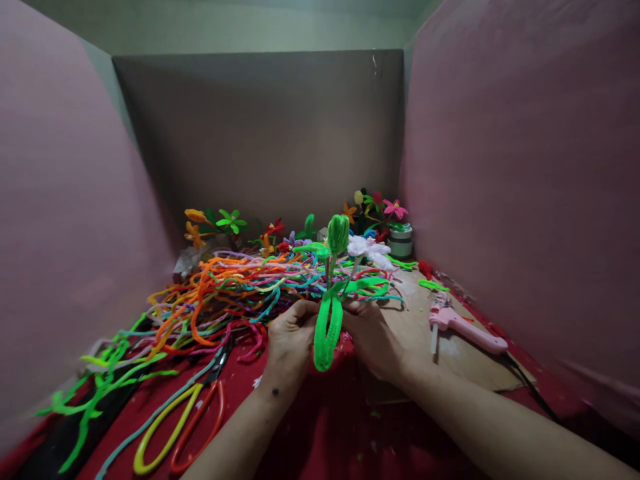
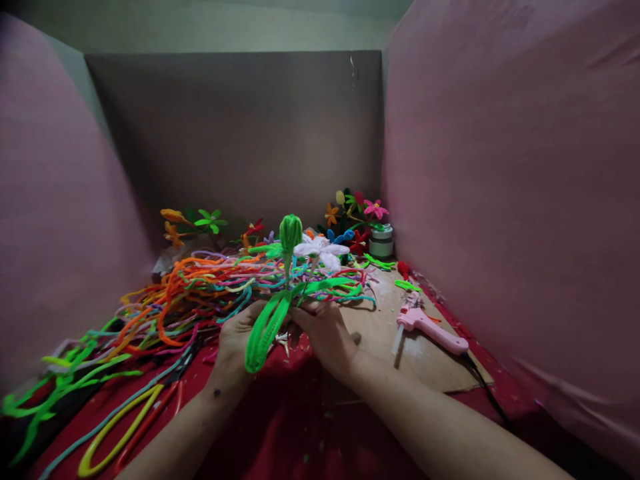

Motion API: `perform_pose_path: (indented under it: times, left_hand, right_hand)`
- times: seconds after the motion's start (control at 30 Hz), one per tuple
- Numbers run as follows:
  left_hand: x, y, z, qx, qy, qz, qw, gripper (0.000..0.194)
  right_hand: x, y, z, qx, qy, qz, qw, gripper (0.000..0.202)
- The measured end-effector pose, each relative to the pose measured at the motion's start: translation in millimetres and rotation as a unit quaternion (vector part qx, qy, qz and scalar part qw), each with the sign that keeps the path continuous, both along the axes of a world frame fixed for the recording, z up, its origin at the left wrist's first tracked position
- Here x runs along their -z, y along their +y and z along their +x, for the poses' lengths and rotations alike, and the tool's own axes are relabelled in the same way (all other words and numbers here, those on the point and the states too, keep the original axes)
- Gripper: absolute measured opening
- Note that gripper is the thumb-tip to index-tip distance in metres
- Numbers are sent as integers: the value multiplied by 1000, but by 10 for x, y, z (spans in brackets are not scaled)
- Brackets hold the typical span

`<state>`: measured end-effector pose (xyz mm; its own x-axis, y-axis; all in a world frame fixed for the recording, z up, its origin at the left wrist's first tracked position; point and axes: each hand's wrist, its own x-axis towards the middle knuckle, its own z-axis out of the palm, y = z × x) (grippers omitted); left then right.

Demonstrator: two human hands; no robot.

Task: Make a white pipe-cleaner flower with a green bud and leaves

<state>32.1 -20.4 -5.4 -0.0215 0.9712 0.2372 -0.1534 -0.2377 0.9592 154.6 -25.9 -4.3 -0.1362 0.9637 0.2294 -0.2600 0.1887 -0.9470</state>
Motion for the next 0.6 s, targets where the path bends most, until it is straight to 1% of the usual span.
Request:
perform_pose_path:
  times: [0.07,0.13,0.37,0.5,0.6]
  left_hand:
    - [-5,20,-5,17,-21,-24,999,18]
    - [-9,30,-17,22,-17,-30,999,18]
    - [77,74,-58,21,29,0,999,14]
    - [86,67,-74,-16,103,20,994,13]
    - [52,33,-82,-49,180,57,981,10]
  right_hand:
    - [11,3,0,-1,0,0,1000,23]
    - [28,10,0,-6,5,0,1000,25]
    - [55,23,-5,-40,54,0,998,20]
    - [48,13,0,-49,39,5,998,26]
    - [59,13,8,-48,18,8,999,27]
